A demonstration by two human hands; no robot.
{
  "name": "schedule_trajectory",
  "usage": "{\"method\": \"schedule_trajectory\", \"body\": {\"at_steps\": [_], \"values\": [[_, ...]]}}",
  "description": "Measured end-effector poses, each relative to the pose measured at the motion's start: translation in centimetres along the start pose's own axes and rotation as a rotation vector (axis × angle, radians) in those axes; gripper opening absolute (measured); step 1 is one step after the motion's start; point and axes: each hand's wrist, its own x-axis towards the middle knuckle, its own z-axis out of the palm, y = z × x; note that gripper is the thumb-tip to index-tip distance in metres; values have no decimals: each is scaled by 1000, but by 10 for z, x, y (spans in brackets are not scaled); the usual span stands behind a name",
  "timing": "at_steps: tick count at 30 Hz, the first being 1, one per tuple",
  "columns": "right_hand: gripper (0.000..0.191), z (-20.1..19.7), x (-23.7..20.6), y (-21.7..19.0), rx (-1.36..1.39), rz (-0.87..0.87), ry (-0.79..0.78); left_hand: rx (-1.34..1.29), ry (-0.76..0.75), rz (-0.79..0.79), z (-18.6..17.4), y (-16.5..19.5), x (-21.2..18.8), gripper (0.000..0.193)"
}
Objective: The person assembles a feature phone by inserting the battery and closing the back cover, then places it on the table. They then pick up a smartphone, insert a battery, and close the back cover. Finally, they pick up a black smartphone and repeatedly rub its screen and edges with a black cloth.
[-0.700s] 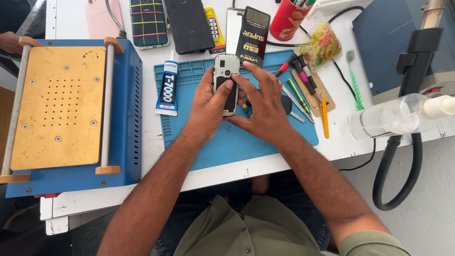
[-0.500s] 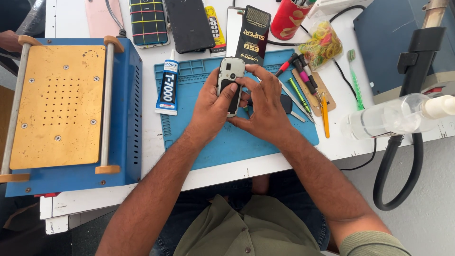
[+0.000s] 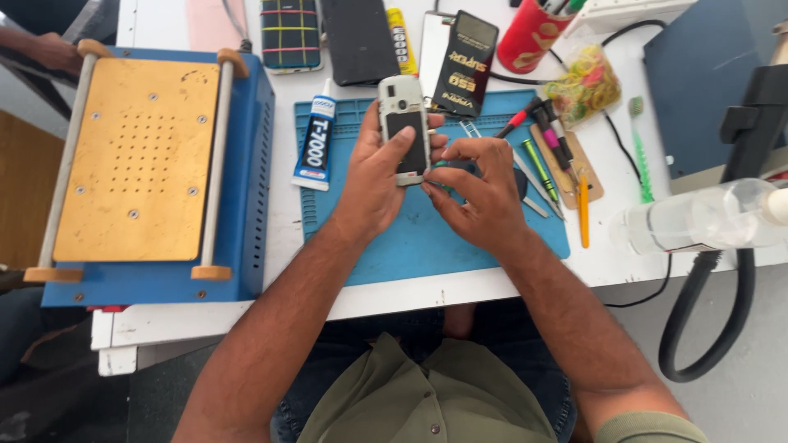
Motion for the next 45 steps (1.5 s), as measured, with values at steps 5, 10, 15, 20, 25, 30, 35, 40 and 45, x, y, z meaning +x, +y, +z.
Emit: {"method": "schedule_trajectory", "body": {"at_steps": [5, 10, 15, 20, 25, 30, 35, 40, 45], "values": [[24, 2, -15, 6, 37, -4, -31, -59, 4, -15, -6, -25, -2, 45], [22, 1, -18, 12, 90, 34, -6, 28, -26, 9, -5, -26, -1, 44], [19, -20, -14, 36, 130, 345, -91, 209, 10, -11, -3, -27, -1, 46], [36, -23, -6, 40, 15, 481, -329, 226, 61, 40, -6, -21, 3, 43], [62, -24, -4, 35, -25, 421, -373, 175, 71, 71, -5, -24, 4, 38], [83, -29, -7, 39, -29, 472, -466, 93, 20, 34, -4, -25, 3, 41], [95, -38, -12, 49, -53, 480, -495, 124, 37, 36, 1, -27, 6, 45], [86, -36, -15, 46, -83, 530, -527, 129, 36, 19, -3, -26, 2, 44], [61, -32, -12, 40, 64, 455, -202, 160, -2, -30, -7, -24, 3, 48]]}}
